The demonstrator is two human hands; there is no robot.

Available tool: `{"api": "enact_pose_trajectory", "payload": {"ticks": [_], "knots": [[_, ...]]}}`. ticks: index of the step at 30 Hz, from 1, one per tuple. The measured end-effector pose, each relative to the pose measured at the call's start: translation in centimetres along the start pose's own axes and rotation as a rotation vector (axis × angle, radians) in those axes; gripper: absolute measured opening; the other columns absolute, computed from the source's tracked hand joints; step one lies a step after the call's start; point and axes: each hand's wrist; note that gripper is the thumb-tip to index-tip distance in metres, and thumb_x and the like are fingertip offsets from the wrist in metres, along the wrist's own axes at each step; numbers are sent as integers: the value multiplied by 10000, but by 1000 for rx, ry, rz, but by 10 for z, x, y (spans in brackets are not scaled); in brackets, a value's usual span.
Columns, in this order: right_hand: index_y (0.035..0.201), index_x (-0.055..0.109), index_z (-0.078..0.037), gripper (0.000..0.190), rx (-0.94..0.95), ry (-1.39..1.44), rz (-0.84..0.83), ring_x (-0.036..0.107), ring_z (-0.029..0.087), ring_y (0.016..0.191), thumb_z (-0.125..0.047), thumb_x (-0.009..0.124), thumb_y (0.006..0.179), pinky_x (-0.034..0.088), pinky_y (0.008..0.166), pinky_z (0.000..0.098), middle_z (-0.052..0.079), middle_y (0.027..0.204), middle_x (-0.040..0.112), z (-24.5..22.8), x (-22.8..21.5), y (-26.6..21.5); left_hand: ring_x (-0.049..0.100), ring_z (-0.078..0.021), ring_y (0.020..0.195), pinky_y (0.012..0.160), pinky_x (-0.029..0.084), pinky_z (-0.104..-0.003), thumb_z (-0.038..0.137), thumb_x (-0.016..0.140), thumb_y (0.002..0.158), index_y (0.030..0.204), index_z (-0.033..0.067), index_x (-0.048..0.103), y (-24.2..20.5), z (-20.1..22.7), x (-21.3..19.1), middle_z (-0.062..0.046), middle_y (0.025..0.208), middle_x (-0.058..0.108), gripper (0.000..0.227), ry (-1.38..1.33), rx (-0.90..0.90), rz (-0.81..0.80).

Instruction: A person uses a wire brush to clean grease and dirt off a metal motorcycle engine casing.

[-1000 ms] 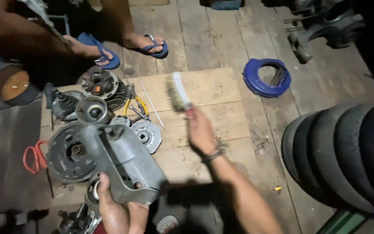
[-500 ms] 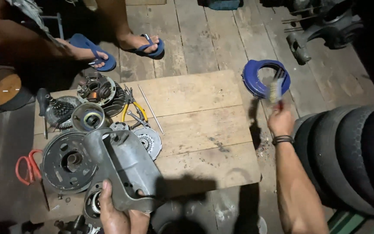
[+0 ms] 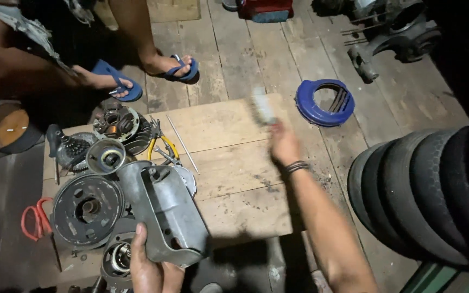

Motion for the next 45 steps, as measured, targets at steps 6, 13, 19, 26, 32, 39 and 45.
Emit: {"api": "enact_pose_trajectory", "payload": {"ticks": [6, 13, 19, 26, 32, 39, 45], "knots": [[1418, 603, -254, 443, 201, -258, 305, 651, 522, 1044, -452, 407, 1074, 492, 837, 571, 250, 1127, 711, 208, -146, 36, 544, -269, 1294, 1089, 418, -493, 458, 402, 926, 1516, 207, 495, -25, 9, 20, -51, 1450, 589, 648, 42, -22, 30], [1481, 549, -74, 578, 125, -179, 212, 596, 452, 1211, -437, 543, 1032, 428, 1022, 519, 222, 1333, 657, 195, -230, -85, 553, -252, 1274, 1149, 391, -401, 468, 414, 987, 1419, 133, 549, -28, -11, -36, -105, 1358, 610, 563, -21, -161, -12], [1482, 558, -21, 596, -68, -241, 177, 623, 430, 1179, -355, 659, 999, 450, 951, 490, 242, 1307, 678, 124, -282, -169, 570, -293, 1278, 1117, 424, -468, 384, 436, 933, 1444, 54, 558, -67, -27, -66, -149, 1399, 627, 621, 95, -110, -179], [1533, 511, 6, 543, -202, 49, 345, 599, 323, 1121, -73, 657, 1015, 458, 936, 436, 225, 1328, 626, 68, -312, -289, 612, -343, 1112, 997, 481, -511, 455, 513, 889, 1356, 58, 588, -121, -44, -64, -192, 1239, 676, 617, 112, -55, -414], [1286, 682, -78, 407, 69, -193, 103, 655, 405, 1031, -343, 656, 978, 460, 887, 479, 226, 1129, 732, 129, -304, -279, 578, -334, 1164, 1023, 468, -499, 588, 471, 879, 1433, 57, 533, -122, -49, -74, -193, 1295, 626, 770, 38, -66, -724], [1395, 584, -15, 493, -63, -134, 348, 602, 518, 1065, -332, 679, 1029, 423, 870, 571, 295, 1242, 655, 76, -302, -282, 547, -325, 1254, 1103, 419, -484, 564, 429, 898, 1471, 69, 525, -131, -39, -71, -176, 1389, 599, 763, -63, -179, -635], [1314, 676, -37, 514, 45, -203, 198, 639, 493, 1056, -453, 653, 1013, 447, 884, 532, 301, 1186, 707, 94, -288, -249, 552, -308, 1265, 1114, 413, -466, 583, 421, 895, 1476, 92, 534, -132, -28, -75, -150, 1403, 604, 769, -126, -191, -603]]}}
Point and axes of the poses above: each hand's wrist, its own y-axis towards the middle knuckle, its own x-axis out of the palm, z = x × y
